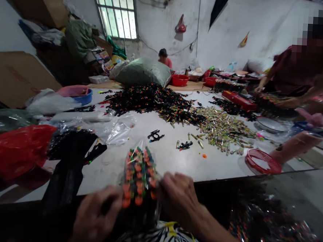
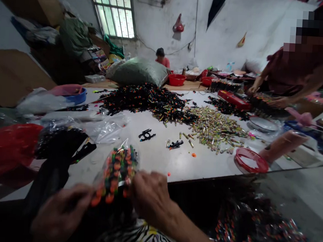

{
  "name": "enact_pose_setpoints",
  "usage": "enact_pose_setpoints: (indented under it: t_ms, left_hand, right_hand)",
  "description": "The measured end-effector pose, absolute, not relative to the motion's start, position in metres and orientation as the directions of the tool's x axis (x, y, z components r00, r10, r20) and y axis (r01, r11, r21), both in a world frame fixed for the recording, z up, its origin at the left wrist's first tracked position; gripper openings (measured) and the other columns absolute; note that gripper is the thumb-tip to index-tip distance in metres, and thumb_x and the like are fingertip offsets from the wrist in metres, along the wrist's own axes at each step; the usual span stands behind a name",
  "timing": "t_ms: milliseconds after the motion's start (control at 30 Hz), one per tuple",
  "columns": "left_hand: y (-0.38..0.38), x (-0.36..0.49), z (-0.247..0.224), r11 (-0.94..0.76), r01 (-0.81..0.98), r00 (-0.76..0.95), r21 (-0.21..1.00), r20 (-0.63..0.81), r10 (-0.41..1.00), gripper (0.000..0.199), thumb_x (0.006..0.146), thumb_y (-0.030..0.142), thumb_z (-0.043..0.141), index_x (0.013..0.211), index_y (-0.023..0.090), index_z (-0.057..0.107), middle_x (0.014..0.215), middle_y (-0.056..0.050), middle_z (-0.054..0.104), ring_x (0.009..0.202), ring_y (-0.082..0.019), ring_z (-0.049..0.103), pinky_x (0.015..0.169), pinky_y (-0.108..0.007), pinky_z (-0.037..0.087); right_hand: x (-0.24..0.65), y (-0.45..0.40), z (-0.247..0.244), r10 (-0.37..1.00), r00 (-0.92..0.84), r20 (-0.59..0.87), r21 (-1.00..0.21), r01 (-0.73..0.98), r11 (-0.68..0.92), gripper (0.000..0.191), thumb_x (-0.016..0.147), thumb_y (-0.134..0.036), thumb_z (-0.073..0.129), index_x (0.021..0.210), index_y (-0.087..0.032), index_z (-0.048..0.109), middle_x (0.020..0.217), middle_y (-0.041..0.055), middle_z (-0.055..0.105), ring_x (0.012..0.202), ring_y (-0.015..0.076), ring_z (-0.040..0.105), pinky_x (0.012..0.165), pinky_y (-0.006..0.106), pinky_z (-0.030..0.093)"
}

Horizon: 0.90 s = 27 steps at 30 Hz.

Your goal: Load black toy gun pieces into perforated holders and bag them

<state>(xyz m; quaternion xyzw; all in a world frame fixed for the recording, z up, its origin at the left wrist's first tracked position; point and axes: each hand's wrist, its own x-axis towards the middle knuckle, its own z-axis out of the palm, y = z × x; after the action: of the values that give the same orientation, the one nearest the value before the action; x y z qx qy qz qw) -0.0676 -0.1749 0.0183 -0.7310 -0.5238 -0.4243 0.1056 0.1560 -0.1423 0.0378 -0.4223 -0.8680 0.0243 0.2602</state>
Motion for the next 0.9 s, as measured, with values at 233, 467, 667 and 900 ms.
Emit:
enact_pose_setpoints:
  t_ms: [233,467,667,900]
  left_hand:
    - [-0.019,-0.057,0.162,-0.454,0.808,-0.008,0.376,0.777,0.629,0.010,0.072,0.016,0.048,0.070,0.018,0.058,0.056,0.003,0.054,0.050,-0.009,0.048,0.050,-0.021,0.036]
    - [0.008,-0.027,0.216,-0.597,0.684,-0.076,0.419,0.855,0.512,0.012,0.072,0.010,0.046,0.076,0.016,0.055,0.061,0.002,0.054,0.051,-0.009,0.047,0.050,-0.021,0.036]
    - [-0.044,0.016,0.120,-0.625,0.695,0.093,0.356,0.817,0.569,0.016,0.079,0.015,0.046,0.086,0.018,0.059,0.067,0.003,0.063,0.056,-0.010,0.056,0.053,-0.019,0.039]
    - [-0.074,0.044,-0.032,-0.683,0.726,0.419,0.084,0.733,0.536,0.025,0.084,0.020,0.048,0.107,0.017,0.055,0.094,-0.005,0.069,0.082,-0.016,0.066,0.071,-0.023,0.046]
  right_hand:
    - [0.136,-0.004,0.169,0.811,-0.362,0.459,0.013,0.916,0.402,0.030,0.090,-0.024,0.027,0.097,-0.011,0.053,0.084,0.0065,0.063,0.074,0.0147,0.056,0.061,0.024,0.028]
    - [0.149,0.035,0.240,0.637,-0.252,0.728,-0.021,0.922,0.388,0.030,0.088,-0.027,0.035,0.100,-0.007,0.054,0.086,0.0073,0.061,0.079,0.0163,0.054,0.064,0.026,0.029]
    - [0.218,-0.015,0.152,0.807,-0.312,0.501,-0.312,0.805,0.505,0.020,0.085,-0.021,0.039,0.071,-0.016,0.053,0.058,-0.0013,0.053,0.055,0.0108,0.050,0.055,0.021,0.031]
    - [0.258,-0.102,0.029,0.953,-0.264,0.152,-0.896,0.369,0.245,0.016,0.085,-0.028,0.045,0.078,-0.017,0.055,0.068,-0.0014,0.057,0.058,0.0092,0.056,0.053,0.019,0.042]
